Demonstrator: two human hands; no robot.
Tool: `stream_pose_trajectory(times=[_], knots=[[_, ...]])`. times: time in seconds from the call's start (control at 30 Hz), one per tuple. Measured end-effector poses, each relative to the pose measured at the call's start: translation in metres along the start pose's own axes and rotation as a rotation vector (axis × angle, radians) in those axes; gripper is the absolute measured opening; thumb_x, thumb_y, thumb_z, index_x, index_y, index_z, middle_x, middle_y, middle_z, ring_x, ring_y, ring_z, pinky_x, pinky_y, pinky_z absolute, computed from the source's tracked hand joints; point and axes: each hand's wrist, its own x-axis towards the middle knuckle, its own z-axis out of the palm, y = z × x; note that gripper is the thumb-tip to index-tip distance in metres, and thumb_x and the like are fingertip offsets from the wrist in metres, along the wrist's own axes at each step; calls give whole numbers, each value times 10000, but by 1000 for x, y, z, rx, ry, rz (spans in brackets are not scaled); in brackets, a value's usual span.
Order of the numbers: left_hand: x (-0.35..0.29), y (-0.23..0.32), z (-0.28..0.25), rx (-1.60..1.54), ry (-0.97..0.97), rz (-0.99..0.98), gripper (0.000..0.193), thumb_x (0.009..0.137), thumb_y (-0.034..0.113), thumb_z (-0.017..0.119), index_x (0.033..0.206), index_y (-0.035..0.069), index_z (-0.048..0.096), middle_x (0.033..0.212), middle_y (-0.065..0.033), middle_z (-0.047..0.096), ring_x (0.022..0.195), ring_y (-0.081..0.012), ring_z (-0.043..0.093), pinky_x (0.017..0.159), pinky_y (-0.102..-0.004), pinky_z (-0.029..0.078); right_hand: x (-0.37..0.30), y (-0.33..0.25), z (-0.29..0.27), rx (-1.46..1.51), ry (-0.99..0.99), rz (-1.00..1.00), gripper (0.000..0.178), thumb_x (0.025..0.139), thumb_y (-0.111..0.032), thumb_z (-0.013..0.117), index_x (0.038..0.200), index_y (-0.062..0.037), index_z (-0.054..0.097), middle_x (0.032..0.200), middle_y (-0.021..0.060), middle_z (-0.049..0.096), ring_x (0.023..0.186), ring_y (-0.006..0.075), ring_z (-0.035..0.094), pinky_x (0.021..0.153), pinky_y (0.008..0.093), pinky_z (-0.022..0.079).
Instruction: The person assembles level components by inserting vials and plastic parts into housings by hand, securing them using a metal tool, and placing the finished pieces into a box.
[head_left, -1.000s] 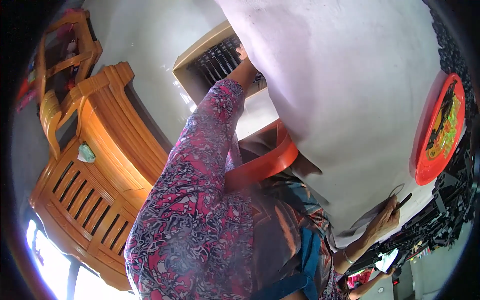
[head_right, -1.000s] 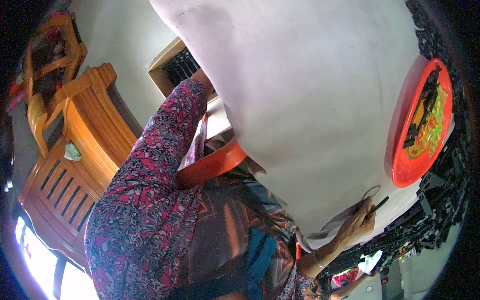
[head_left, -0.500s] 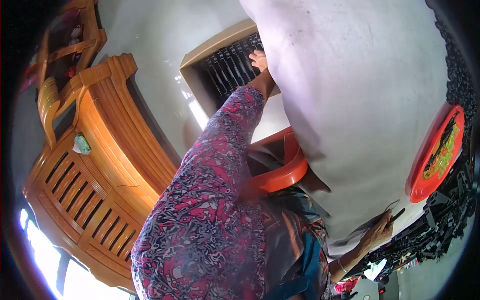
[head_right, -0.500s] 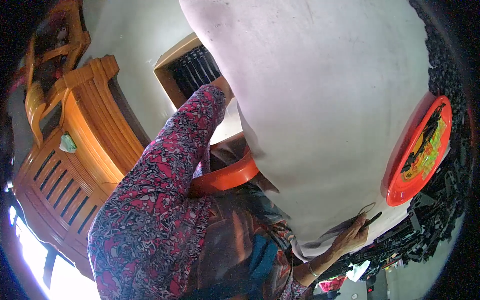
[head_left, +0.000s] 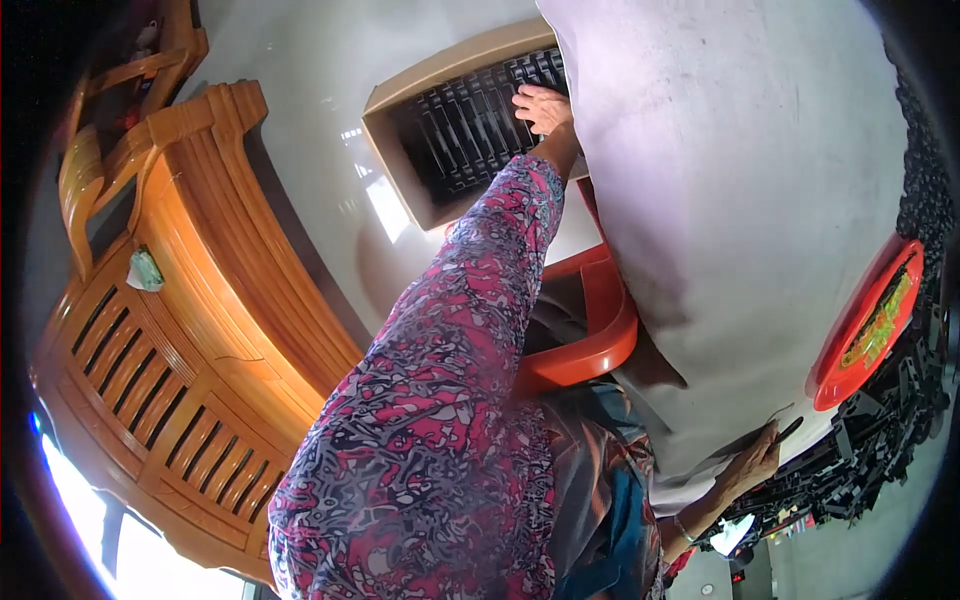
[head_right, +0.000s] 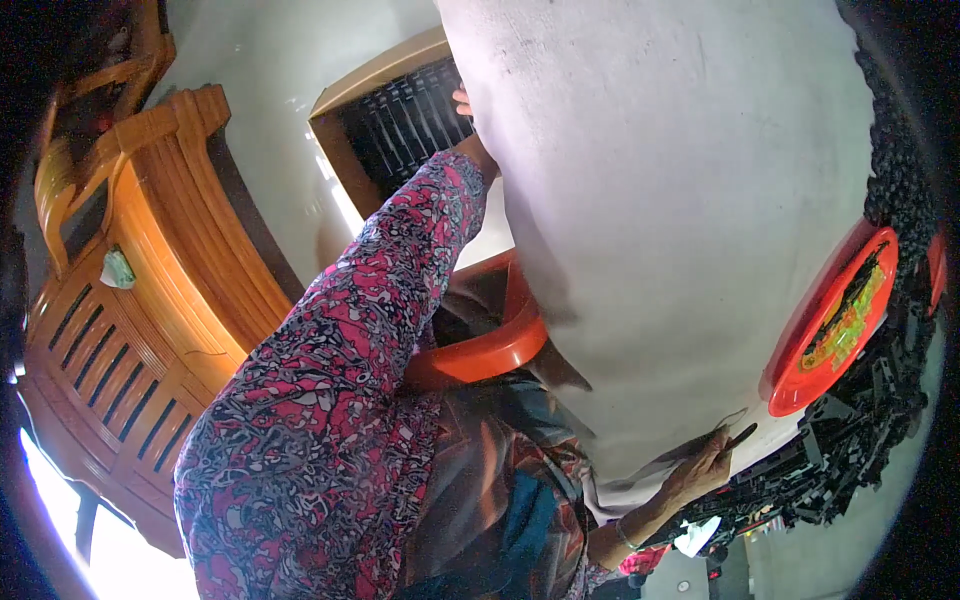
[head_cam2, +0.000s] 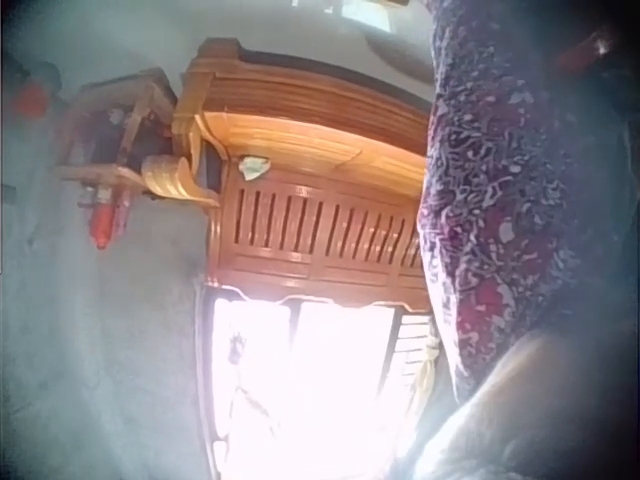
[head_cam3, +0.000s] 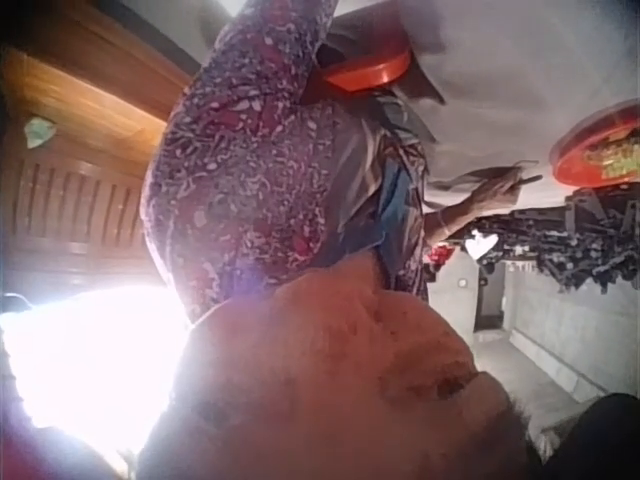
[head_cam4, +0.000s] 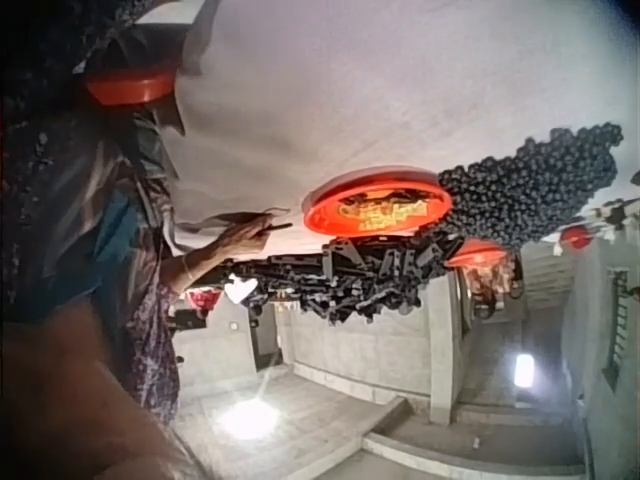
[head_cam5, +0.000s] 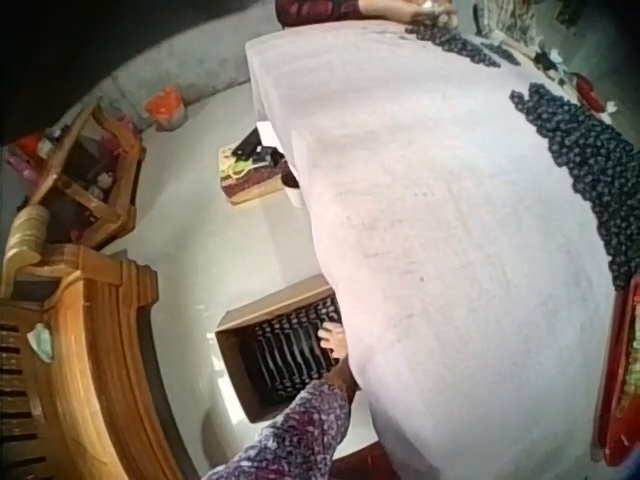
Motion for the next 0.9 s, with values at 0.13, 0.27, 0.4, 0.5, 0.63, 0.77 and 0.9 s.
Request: stream_pose_trajectory(times=[0.13, 0.27, 0.4, 0.5, 0.63, 0.77, 0.9], knots=[[36, 39, -12, 1076, -179, -641, 219, 1011, 201, 425, 1175, 57, 447, 1140, -104, 428, 1071, -301, 505, 703, -456, 594, 2, -21, -5, -67, -152, 253, 481, 997, -374, 563, 1186, 55, 668, 983, 163, 712, 821, 198, 582, 748, 337, 484], [27, 40, -23, 1016, -249, -580, 251, 995, 230, 458, 1177, 56, 453, 1144, -110, 429, 1068, -307, 513, 711, -445, 595, 4, -16, -6, -54, -146, 242, 492, 995, -382, 563, 1178, 62, 667, 955, 157, 711, 799, 193, 574, 725, 339, 480], [18, 35, -21, 846, -359, -475, 288, 976, 252, 486, 1181, 53, 454, 1156, -117, 428, 1075, -316, 514, 731, -449, 589, 3, -20, -9, -50, -146, 254, 517, 990, -398, 566, 1066, 101, 674, 790, 119, 656, 705, 177, 497, 636, 350, 428], [17, 25, -10, 725, -437, -394, 316, 962, 269, 507, 1184, 51, 455, 1165, -121, 427, 1080, -322, 514, 746, -452, 584, -1, -21, -6, -23, -127, 230, 548, 990, -415, 563, 946, 125, 648, 691, 83, 568, 656, 167, 429, 574, 353, 362], [15, 18, -2, 570, -534, -280, 355, 942, 291, 535, 1189, 48, 456, 1177, -128, 427, 1087, -331, 515, 767, -455, 578, -7, -34, -2, -19, -102, 203, 581, 990, -431, 555, 840, 129, 596, 627, 67, 480, 630, 168, 382, 547, 362, 310], [18, -5, -1, 439, -614, -167, 395, 923, 313, 563, 1193, 44, 457, 1189, -134, 426, 1094, -340, 516, 787, -459, 572, -11, -37, -7, -14, -78, 266, 552, 984, -421, 565, 900, 118, 648, 661, 36, 530, 649, 140, 390, 566, 344, 322], [22, -25, 0, 298, -693, -33, 436, 904, 335, 591, 1197, 41, 458, 1201, -140, 425, 1101, -349, 517, 807, -462, 566, -8, -36, -9, 37, -113, 278, 533, 990, -414, 560, 913, 106, 652, 674, 27, 531, 660, 135, 390, 577, 329, 326]])
